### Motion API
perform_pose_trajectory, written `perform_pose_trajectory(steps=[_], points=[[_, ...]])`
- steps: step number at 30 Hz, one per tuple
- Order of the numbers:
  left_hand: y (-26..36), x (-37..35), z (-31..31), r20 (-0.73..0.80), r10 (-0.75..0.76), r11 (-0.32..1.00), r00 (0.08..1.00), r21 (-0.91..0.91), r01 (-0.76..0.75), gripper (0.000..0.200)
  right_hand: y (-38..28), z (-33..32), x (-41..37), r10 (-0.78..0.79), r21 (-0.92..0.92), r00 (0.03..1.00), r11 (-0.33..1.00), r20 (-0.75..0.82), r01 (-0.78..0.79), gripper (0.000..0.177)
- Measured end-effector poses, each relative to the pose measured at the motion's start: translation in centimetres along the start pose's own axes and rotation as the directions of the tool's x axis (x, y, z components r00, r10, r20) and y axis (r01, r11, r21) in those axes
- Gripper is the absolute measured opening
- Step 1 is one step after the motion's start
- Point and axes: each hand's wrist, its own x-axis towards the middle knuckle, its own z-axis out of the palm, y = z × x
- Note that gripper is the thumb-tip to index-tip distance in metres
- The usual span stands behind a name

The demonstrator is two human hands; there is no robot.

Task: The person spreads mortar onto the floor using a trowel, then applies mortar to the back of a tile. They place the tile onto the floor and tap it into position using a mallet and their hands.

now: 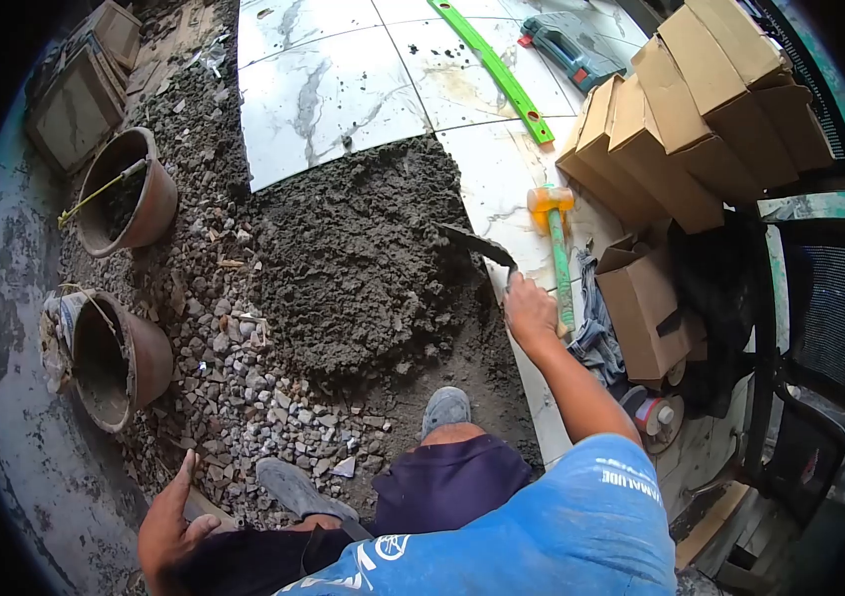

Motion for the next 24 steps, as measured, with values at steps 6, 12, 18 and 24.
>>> perform_pose_trajectory(steps=[6, 12, 18, 24], points=[[0.1, 1.3, 0.0, 0.008, 0.049, 0.996, 0.999, 0.069, -0.049, 0.092, -3.7, -8.3, -2.0, 0.137, 0.463, 0.987, 0.883, -0.089, -0.081, 0.034], [1.4, 1.1, -0.3, -0.018, 0.038, 0.997, 0.999, 0.074, -0.037, 0.087, -7.7, -7.4, -5.7, 0.212, 0.847, 0.848, 0.354, -0.486, 0.397, 0.015], [0.2, 0.1, -0.1, -0.040, 0.109, 0.987, 0.993, 0.123, -0.104, 0.093, -5.5, 6.0, -10.6, -0.014, 0.558, 0.999, 0.830, 0.046, -0.014, 0.036], [1.0, -1.2, -0.7, -0.141, 0.172, 0.978, 0.975, 0.144, -0.152, 0.080, -10.6, -3.0, -7.6, -0.311, 0.576, 0.943, 0.795, 0.122, 0.188, 0.031]])
